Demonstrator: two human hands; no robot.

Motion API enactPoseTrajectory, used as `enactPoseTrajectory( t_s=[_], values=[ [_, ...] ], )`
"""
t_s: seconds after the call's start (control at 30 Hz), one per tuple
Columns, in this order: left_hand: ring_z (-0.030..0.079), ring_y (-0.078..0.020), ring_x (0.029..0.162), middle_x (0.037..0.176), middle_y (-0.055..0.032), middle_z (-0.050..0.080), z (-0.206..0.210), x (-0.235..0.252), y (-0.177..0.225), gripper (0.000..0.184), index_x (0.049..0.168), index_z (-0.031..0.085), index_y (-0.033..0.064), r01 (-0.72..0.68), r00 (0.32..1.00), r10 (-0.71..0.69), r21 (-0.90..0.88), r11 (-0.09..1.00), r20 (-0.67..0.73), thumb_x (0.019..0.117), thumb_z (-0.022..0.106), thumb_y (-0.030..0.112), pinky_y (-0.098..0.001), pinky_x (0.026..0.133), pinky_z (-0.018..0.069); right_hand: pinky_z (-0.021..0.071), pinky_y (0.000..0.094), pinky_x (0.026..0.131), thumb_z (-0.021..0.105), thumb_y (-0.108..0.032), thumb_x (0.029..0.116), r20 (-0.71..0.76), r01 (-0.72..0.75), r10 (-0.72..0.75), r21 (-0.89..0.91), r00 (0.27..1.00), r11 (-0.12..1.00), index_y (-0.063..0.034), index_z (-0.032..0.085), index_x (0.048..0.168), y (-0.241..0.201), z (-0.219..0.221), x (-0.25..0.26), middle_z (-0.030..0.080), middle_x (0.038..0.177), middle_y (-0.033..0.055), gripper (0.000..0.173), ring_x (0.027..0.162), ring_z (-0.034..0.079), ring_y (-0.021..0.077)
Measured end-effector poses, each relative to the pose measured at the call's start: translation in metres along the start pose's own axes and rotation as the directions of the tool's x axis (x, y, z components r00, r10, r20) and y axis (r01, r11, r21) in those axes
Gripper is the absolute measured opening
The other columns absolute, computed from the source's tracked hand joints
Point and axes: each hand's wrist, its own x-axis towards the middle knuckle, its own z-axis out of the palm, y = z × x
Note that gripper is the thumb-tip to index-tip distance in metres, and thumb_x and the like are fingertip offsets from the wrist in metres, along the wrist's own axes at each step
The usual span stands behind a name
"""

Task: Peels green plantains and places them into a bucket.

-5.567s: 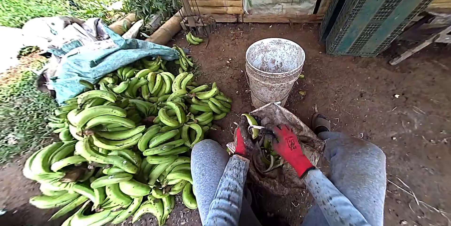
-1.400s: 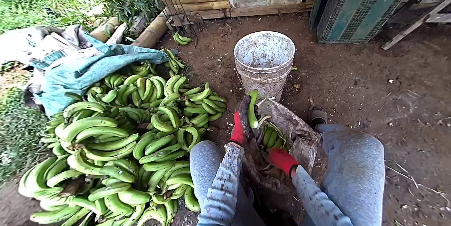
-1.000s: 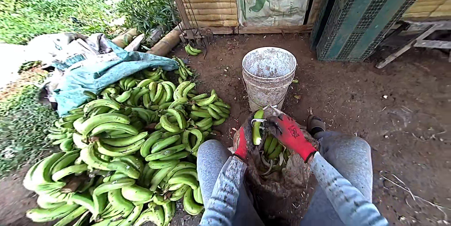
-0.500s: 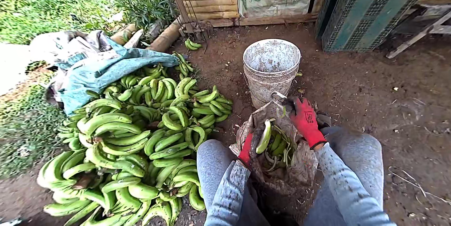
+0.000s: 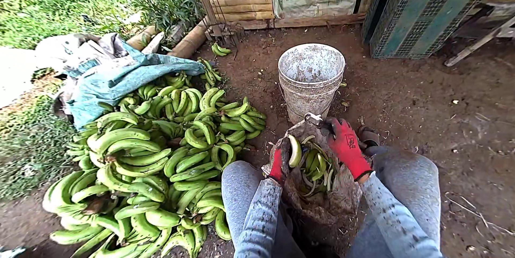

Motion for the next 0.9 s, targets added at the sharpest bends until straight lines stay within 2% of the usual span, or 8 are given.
enactPoseTrajectory(
  t_s=[0.13, 0.27, 0.4, 0.53, 0.6, 0.7, 0.8, 0.9],
  values=[
    [0.065, -0.0179, 0.085, 0.100, -0.0131, 0.064, 0.012, 0.003, 0.028, 0.041, 0.135, 0.050, 0.0021, -0.125, 0.979, 0.064, -0.320, 0.939, -0.194, 0.1129, 0.032, 0.032, -0.0355, 0.077, 0.0570, 0.0455, 0.0565, 0.107, 0.061, -0.022, 0.0959, 0.232, 0.131, -0.139, 0.052, 0.963, 0.990, -0.0095, 0.062, 0.140, -0.023, 0.021, -0.048, 0.058, 0.137, 0.0263, 0.046, 0.127, 0.057, 0.0429],
    [0.067, -0.0166, 0.074, 0.086, -0.0098, 0.067, 0.018, -0.004, 0.028, 0.042, 0.114, 0.058, 0.0033, -0.138, 0.986, 0.077, -0.460, 0.877, -0.148, 0.1132, 0.028, 0.032, -0.0323, 0.067, 0.0587, 0.0432, 0.0601, 0.107, 0.058, -0.020, 0.0987, 0.251, 0.094, -0.061, -0.124, 0.966, 0.988, -0.0103, 0.057, 0.145, -0.032, 0.024, -0.039, 0.054, 0.140, 0.0299, 0.048, 0.131, 0.052, 0.0484],
    [0.064, -0.0192, 0.103, 0.117, -0.0204, 0.065, 0.020, -0.011, 0.025, 0.042, 0.132, 0.058, -0.0072, -0.169, 0.960, 0.197, 0.146, 0.975, -0.198, 0.1129, 0.033, 0.020, -0.0344, 0.095, 0.0512, 0.0428, 0.0604, 0.106, 0.058, -0.020, 0.0989, 0.218, 0.082, -0.038, -0.200, 0.975, 0.976, -0.0103, 0.057, 0.146, -0.025, 0.025, -0.029, 0.054, 0.141, 0.0301, 0.048, 0.131, 0.052, 0.0487],
    [0.059, -0.0212, 0.113, 0.125, -0.0264, 0.061, 0.029, -0.014, 0.021, 0.035, 0.134, 0.052, -0.0133, -0.153, 0.961, 0.209, 0.278, 0.948, -0.183, 0.1096, 0.038, 0.008, -0.0322, 0.102, 0.0462, 0.0385, 0.0614, 0.110, 0.058, -0.017, 0.0994, 0.188, 0.064, -0.024, -0.205, 0.982, 0.977, -0.0116, 0.059, 0.144, -0.018, 0.030, -0.020, 0.054, 0.141, 0.0311, 0.045, 0.133, 0.050, 0.0498],
    [0.051, -0.0275, 0.133, 0.142, -0.0309, 0.052, 0.030, -0.025, 0.023, 0.040, 0.144, 0.042, -0.0148, -0.128, 0.988, 0.152, 0.401, 0.907, -0.030, 0.1089, 0.039, 0.006, -0.0348, 0.115, 0.0371, 0.0365, 0.0622, 0.112, 0.055, -0.018, 0.1017, 0.209, 0.000, 0.042, -0.199, 0.977, 0.980, -0.0119, 0.058, 0.146, -0.013, 0.030, -0.003, 0.054, 0.142, 0.0294, 0.044, 0.135, 0.049, 0.0479],
    [0.046, -0.0314, 0.141, 0.148, -0.0307, 0.048, 0.029, -0.025, 0.015, 0.044, 0.146, 0.042, -0.0130, -0.140, 0.988, 0.071, 0.577, 0.805, 0.140, 0.1102, 0.039, 0.012, -0.0388, 0.120, 0.0325, 0.0338, 0.0641, 0.112, 0.052, -0.021, 0.1044, 0.207, -0.108, 0.150, -0.202, 0.967, 0.974, -0.0132, 0.058, 0.145, 0.001, 0.029, 0.017, 0.054, 0.143, 0.0291, 0.042, 0.137, 0.047, 0.0478],
    [0.060, -0.0269, 0.123, 0.132, -0.0245, 0.062, 0.016, -0.003, 0.005, 0.047, 0.140, 0.054, -0.0060, -0.100, 0.990, 0.133, 0.411, 0.906, -0.054, 0.1131, 0.033, 0.026, -0.0405, 0.109, 0.0461, 0.0361, 0.0624, 0.112, 0.053, -0.020, 0.1023, 0.134, -0.033, 0.044, -0.085, 0.990, 0.996, -0.0133, 0.060, 0.143, 0.001, 0.031, 0.005, 0.056, 0.140, 0.0283, 0.042, 0.133, 0.051, 0.0461],
    [0.060, -0.0135, 0.069, 0.081, -0.0075, 0.060, 0.012, 0.001, 0.026, 0.043, 0.109, 0.061, 0.0014, -0.131, 0.971, 0.097, -0.148, 0.980, -0.220, 0.1133, 0.030, 0.031, -0.0298, 0.065, 0.0542, 0.0392, 0.0605, 0.112, 0.064, -0.022, 0.0954, 0.038, 0.202, -0.208, 0.125, 0.977, 0.971, -0.0076, 0.069, 0.133, 0.001, 0.039, -0.025, 0.062, 0.133, 0.0275, 0.041, 0.126, 0.057, 0.0452]
  ],
)
